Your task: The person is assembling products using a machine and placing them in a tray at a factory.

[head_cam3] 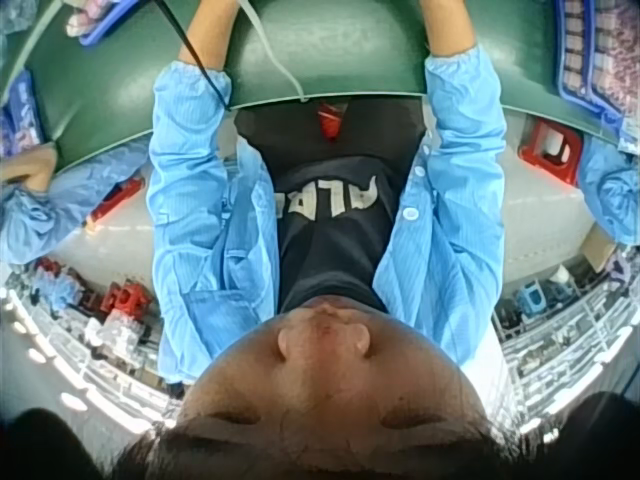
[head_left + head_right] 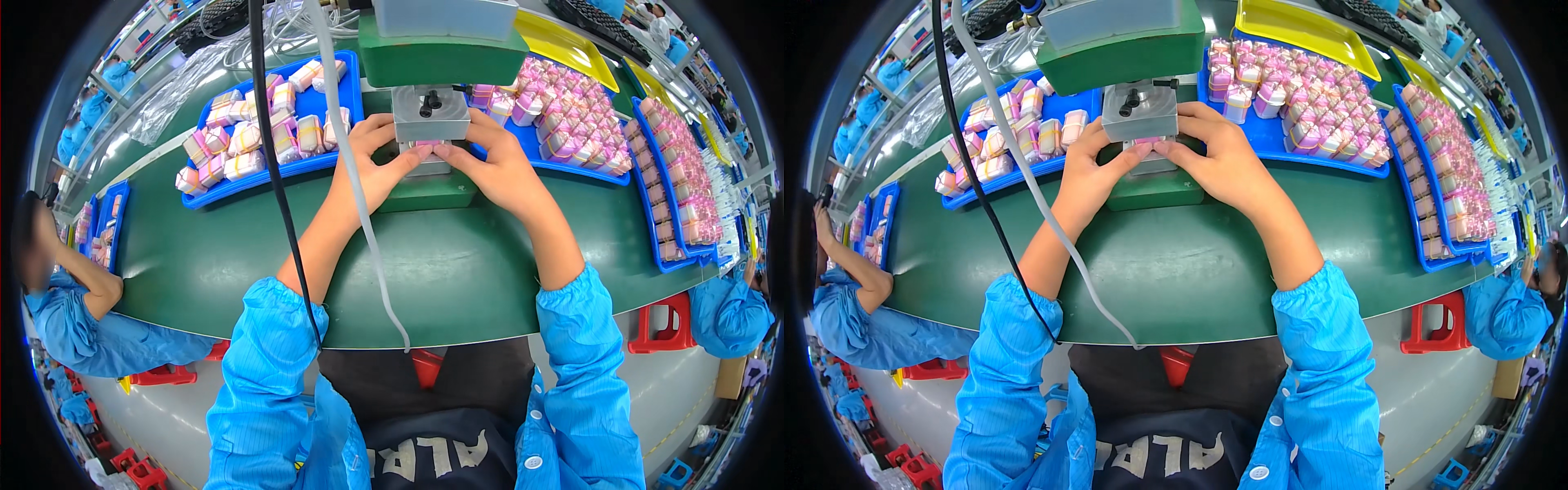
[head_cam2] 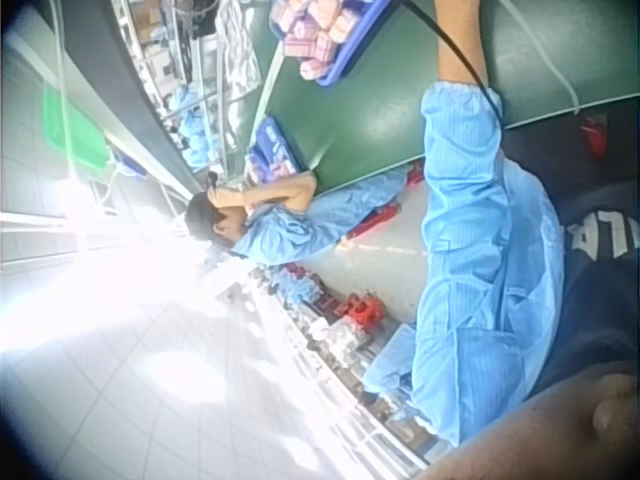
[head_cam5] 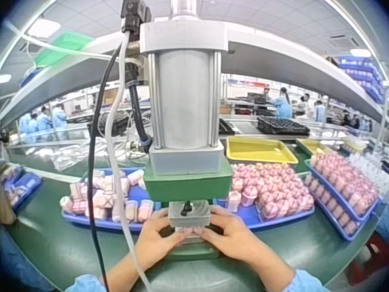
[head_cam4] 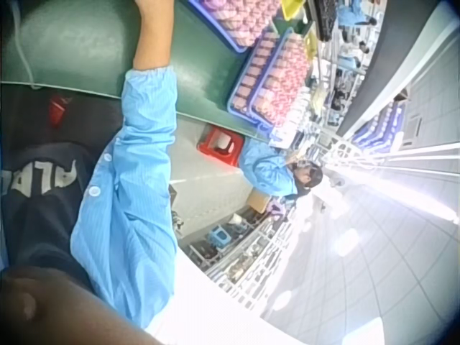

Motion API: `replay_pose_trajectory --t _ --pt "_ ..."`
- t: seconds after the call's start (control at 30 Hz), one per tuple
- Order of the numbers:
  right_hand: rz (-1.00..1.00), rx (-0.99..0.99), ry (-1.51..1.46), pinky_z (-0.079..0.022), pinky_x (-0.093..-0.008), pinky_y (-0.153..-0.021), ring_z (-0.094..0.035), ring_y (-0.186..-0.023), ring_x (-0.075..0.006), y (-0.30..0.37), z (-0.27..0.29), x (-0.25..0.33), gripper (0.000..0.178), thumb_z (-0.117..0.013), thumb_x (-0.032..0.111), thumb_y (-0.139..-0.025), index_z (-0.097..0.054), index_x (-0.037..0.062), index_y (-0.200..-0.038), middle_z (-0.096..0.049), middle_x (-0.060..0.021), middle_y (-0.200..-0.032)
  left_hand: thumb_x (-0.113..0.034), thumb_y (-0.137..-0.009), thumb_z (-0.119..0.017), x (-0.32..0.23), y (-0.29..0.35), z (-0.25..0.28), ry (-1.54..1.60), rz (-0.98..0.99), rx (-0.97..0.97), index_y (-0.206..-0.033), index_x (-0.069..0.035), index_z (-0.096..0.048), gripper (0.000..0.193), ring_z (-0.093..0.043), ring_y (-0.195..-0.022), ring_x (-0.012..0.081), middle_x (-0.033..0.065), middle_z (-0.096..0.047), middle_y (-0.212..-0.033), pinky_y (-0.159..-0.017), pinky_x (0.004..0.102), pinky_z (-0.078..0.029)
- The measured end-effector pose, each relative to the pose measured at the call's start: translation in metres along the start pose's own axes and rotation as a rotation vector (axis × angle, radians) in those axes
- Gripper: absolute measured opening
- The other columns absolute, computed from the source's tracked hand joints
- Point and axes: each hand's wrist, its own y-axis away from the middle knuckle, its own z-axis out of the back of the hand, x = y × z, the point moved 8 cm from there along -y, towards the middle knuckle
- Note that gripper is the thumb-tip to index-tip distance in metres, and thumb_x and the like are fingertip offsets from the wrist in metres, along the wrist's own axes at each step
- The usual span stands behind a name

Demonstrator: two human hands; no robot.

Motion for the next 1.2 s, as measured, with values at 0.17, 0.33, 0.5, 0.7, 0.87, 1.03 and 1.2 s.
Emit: replay_pose_trajectory --t 0.17,0.33,0.5,0.7,0.87,1.03,1.2 --pt "-0.019 -0.011 -0.018 -0.048 -0.0361 -0.095 -0.061 -0.110 -0.0283 0.000 -0.001 0.001 0.034 -0.070 0.020 -0.089 -0.068 0.0005 -0.116 -0.061 -0.0121 -0.124 -0.027 -0.081 -0.076 -0.002 0.000 0.003 0.010 -0.004 -0.032 -0.111 -0.006 -0.073 0.036 -0.054 -0.115 0.0258 0.0092 -0.062 -0.121 -0.101 0.0387 -0.041" --pt "-0.001 -0.002 0.017 -0.048 -0.0355 -0.095 -0.061 -0.109 -0.0278 0.000 0.000 0.000 0.035 -0.070 0.019 -0.089 -0.067 -0.0008 -0.117 -0.061 -0.0121 -0.123 -0.020 -0.082 -0.076 -0.004 -0.001 0.002 -0.045 -0.059 -0.023 -0.109 -0.001 -0.072 0.033 -0.059 -0.111 0.0220 0.0091 -0.062 -0.121 -0.097 0.0339 -0.044" --pt "-0.035 -0.002 -0.006 -0.047 -0.0360 -0.096 -0.061 -0.110 -0.0284 0.001 0.000 0.002 0.033 -0.069 0.018 -0.089 -0.068 0.0002 -0.116 -0.061 -0.0120 -0.124 -0.023 -0.082 -0.077 -0.001 -0.001 0.002 0.029 -0.015 -0.028 -0.110 -0.003 -0.072 0.035 -0.057 -0.111 0.0233 0.0092 -0.062 -0.119 -0.098 0.0353 -0.043" --pt "-0.022 0.003 -0.026 -0.047 -0.0365 -0.098 -0.060 -0.112 -0.0284 0.000 -0.001 0.002 0.032 -0.070 0.018 -0.088 -0.068 0.0014 -0.116 -0.061 -0.0118 -0.123 -0.021 -0.083 -0.077 -0.003 0.000 0.002 -0.040 -0.044 -0.029 -0.112 0.004 -0.069 0.039 -0.058 -0.110 0.0218 0.0097 -0.062 -0.116 -0.096 0.0327 -0.044" --pt "0.022 -0.069 0.005 -0.047 -0.0367 -0.095 -0.060 -0.109 -0.0283 0.000 0.000 0.000 0.031 -0.070 0.019 -0.088 -0.069 0.0015 -0.114 -0.064 -0.0119 -0.118 -0.027 -0.084 -0.076 -0.002 -0.002 0.001 0.059 0.012 -0.034 -0.112 -0.002 -0.071 0.038 -0.055 -0.112 0.0240 0.0092 -0.063 -0.114 -0.098 0.0363 -0.043" --pt "-0.023 -0.156 -0.095 -0.049 -0.0331 -0.084 -0.061 -0.094 -0.0216 -0.003 0.000 0.007 0.029 -0.072 0.021 -0.088 -0.069 -0.0004 -0.106 -0.068 -0.0092 -0.099 -0.028 -0.091 -0.069 -0.008 -0.001 0.006 0.243 0.075 -0.054 -0.108 0.002 -0.070 0.035 -0.056 -0.103 0.0220 0.0104 -0.063 -0.109 -0.092 0.0354 -0.043" --pt "-0.151 -0.133 -0.326 -0.048 -0.0284 -0.072 -0.059 -0.079 -0.0117 -0.003 -0.003 -0.006 0.023 -0.075 0.022 -0.087 -0.067 0.0007 -0.091 -0.066 -0.0040 -0.085 -0.030 -0.100 -0.057 -0.008 0.000 0.006 0.184 0.006 -0.065 -0.107 0.004 -0.067 0.036 -0.055 -0.100 0.0222 0.0103 -0.063 -0.103 -0.090 0.0352 -0.043"
